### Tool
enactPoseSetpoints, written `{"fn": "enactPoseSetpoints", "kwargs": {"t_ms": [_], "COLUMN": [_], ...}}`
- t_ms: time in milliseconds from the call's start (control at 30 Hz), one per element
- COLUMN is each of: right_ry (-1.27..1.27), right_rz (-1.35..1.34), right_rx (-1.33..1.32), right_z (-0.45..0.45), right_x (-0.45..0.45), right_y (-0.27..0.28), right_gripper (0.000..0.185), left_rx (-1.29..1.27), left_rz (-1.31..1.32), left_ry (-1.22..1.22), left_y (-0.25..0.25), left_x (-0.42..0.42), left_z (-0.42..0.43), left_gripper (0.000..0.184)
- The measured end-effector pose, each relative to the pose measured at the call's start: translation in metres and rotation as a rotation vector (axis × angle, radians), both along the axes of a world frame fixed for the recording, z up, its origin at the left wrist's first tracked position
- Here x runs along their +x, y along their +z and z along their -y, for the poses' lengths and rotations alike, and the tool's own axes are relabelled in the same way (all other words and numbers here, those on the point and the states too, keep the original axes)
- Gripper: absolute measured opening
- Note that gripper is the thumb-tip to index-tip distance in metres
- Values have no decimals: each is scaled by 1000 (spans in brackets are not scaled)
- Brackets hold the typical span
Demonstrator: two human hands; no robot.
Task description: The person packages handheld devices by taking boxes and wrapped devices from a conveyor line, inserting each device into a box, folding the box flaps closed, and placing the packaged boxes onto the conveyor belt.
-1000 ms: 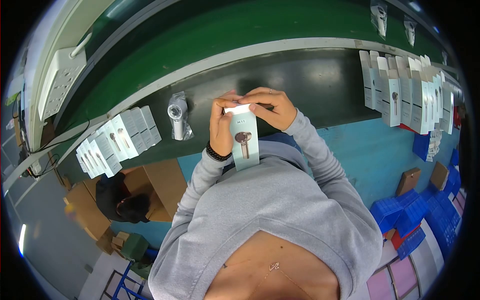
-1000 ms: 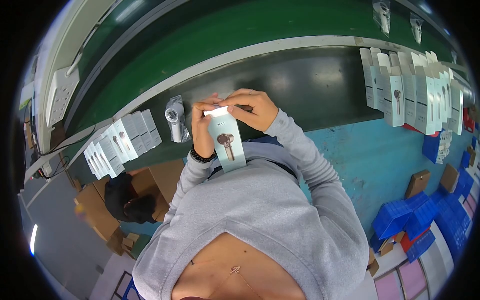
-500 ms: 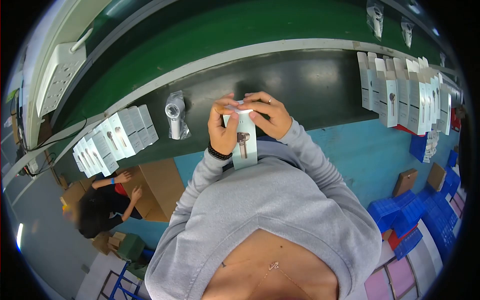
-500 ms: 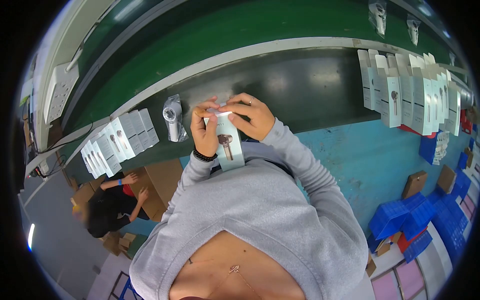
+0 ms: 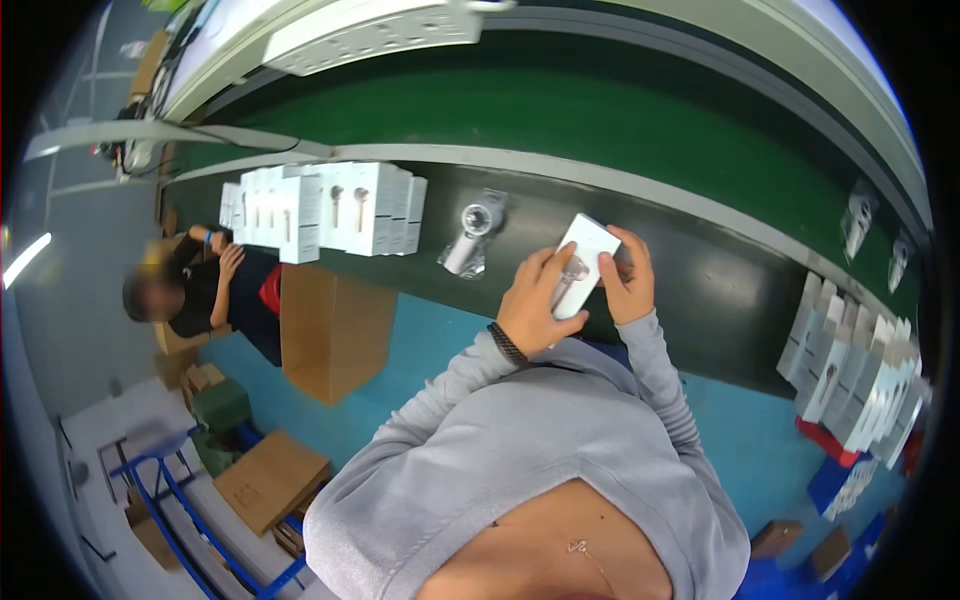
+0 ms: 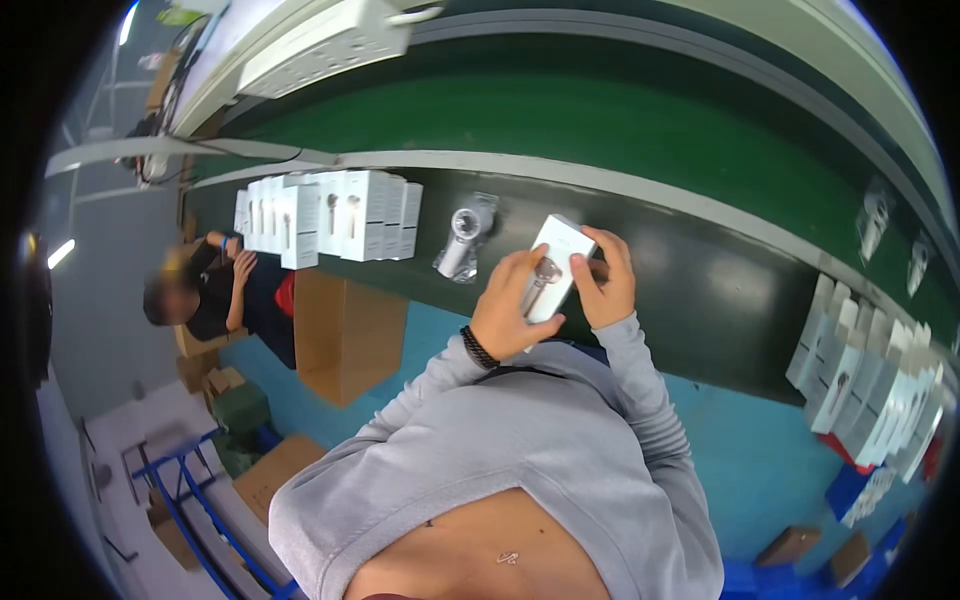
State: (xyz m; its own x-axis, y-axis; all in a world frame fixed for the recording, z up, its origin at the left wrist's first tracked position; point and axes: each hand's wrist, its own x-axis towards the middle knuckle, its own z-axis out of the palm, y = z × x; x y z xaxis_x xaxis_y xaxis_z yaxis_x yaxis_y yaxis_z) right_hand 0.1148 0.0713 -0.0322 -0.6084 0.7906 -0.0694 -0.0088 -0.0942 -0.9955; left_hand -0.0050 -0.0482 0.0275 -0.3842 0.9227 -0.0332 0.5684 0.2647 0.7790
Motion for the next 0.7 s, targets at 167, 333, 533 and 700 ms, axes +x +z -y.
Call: {"fn": "enactPoseSetpoints", "kwargs": {"t_ms": [167,333,533,700], "right_ry": [227,103,-104,-118], "right_rz": [-101,55,274,263], "right_rx": [-117,0,-75,-79], "right_z": [17,12,9,16], "right_x": [-53,-43,-6,-11], "right_y": [37,9,-30,-32], "right_gripper": [58,54,45,44], "left_rx": [117,149,-184,-169], "left_rz": [-232,-446,-704,-606], "left_ry": [221,676,840,776], "left_y": [21,14,-12,-20], "left_x": [-88,-191,-262,-287], "left_z": [46,139,199,185], "left_gripper": [75,65,75,73]}}
